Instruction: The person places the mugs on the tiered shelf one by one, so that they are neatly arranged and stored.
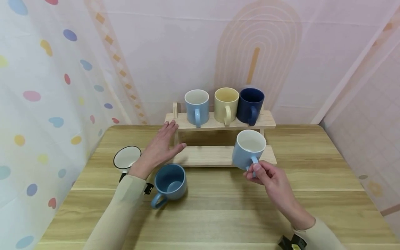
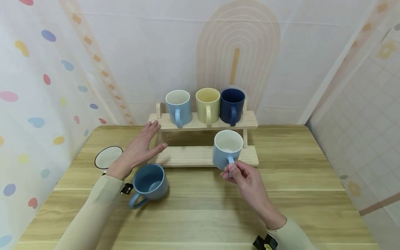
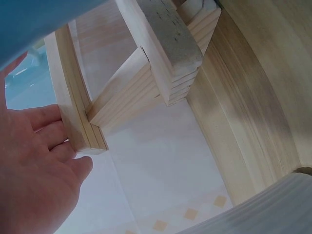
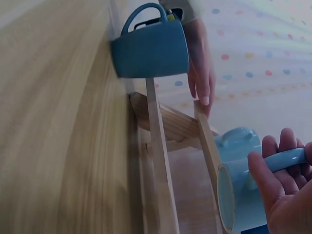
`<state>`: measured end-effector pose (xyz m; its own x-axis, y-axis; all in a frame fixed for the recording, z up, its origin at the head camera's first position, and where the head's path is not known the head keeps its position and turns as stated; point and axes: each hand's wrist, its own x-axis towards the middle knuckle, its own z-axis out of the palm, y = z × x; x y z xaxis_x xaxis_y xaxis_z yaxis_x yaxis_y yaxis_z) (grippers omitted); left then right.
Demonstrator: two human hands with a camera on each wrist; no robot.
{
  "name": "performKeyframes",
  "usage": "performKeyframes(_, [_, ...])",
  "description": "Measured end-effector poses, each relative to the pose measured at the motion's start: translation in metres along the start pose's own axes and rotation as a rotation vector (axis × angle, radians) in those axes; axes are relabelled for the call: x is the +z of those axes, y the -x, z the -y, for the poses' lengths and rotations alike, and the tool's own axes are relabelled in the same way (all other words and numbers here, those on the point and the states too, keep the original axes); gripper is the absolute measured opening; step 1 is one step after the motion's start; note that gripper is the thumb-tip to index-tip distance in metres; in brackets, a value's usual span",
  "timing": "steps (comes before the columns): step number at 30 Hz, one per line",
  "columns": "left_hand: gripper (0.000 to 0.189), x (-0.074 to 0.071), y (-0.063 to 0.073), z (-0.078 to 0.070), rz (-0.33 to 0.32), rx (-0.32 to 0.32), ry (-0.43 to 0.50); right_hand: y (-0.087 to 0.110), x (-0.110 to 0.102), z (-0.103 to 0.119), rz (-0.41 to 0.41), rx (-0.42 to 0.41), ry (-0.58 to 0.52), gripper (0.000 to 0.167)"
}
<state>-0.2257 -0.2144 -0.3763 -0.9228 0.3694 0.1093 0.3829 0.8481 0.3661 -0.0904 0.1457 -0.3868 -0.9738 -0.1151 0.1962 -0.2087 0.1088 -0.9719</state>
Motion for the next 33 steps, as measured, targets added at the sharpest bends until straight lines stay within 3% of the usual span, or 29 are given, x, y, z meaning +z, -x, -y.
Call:
performKeyframes(18, [0.088, 0.001, 0.000, 0.003, -0.004, -0.008, -0.009, -0.028, 0.007, -0.018, -0.024, 0.066, 0.008, 0.037])
performKeyframes(33, [0.087, -0.001, 0.000, 0.004, -0.011, -0.005, -0.007, -0.042, 0.017, -0.036, -0.035, 0.068, -0.050, 0.035])
